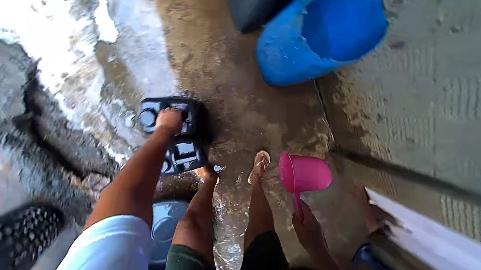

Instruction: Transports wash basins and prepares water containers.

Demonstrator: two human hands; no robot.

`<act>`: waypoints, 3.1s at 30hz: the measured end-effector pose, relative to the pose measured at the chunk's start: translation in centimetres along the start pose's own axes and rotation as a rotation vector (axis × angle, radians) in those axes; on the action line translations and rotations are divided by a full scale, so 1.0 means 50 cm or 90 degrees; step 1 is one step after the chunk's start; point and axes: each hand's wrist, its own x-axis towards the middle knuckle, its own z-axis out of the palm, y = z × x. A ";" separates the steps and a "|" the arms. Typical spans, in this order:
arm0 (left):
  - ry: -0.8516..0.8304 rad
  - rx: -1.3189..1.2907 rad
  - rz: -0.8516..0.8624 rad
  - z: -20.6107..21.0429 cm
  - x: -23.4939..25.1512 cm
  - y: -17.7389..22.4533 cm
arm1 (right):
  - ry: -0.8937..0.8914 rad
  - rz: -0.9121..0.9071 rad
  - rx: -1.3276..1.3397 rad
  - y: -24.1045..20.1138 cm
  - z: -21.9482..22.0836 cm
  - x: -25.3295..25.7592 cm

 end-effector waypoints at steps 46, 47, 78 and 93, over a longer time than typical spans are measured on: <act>-0.121 -0.210 0.041 0.227 0.216 1.424 | -0.137 0.437 0.636 0.724 0.087 0.011; -0.123 -0.215 0.044 0.231 0.222 1.440 | -0.144 0.442 0.642 0.727 0.088 0.012; -0.217 0.336 -0.273 0.215 -0.215 0.165 | -0.052 0.491 0.648 0.589 0.254 -0.069; -0.149 0.124 -0.154 0.247 -0.110 0.144 | -0.015 0.515 0.619 0.548 0.319 -0.158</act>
